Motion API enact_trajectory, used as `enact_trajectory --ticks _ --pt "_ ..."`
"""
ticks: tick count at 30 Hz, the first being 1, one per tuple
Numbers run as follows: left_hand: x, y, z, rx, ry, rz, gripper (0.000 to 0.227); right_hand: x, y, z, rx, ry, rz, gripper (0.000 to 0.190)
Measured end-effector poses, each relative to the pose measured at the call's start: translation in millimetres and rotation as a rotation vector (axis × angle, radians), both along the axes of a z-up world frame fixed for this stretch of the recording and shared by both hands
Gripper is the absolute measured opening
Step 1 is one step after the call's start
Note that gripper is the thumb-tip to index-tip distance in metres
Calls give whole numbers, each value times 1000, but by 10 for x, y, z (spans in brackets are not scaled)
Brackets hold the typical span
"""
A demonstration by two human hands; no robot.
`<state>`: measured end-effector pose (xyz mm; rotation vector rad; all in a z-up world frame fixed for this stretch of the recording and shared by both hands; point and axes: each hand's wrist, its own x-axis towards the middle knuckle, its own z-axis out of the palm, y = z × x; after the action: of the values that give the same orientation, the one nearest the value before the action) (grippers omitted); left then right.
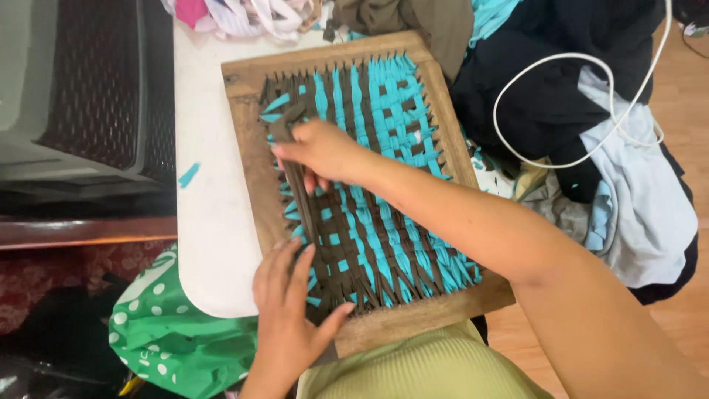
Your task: Weaving fabric strips through a wooden loom to create a handmade rug
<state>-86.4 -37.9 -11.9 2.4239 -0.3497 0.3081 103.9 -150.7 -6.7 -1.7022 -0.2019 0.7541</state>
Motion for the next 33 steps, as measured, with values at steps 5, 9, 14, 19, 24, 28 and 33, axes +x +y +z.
enact_trajectory --ticks 5,9,14,19,24,28,33 --pt "-62 -18 -30 -7 12 -8 82 255 150 -166 -230 -366 -37 26" --pt "-56 -23 -33 -20 1 4 79 449 181 -369 -347 -693 -209 31" --pt "-57 -4 -17 -57 19 7 78 139 172 97 -247 -458 -176 22" --pt "-51 -24 43 -29 -3 -12 59 -449 -281 808 128 -78 169 19" --pt "-34 -50 97 74 -18 -23 49 -840 -1035 417 157 -439 170 22" --pt "41 -34 126 22 -18 20 41 -969 -1428 -50 -306 -1083 230 26" --pt "184 -88 -25 19 -2 61 54 -1092 -1530 -140 -207 -1023 91 20"
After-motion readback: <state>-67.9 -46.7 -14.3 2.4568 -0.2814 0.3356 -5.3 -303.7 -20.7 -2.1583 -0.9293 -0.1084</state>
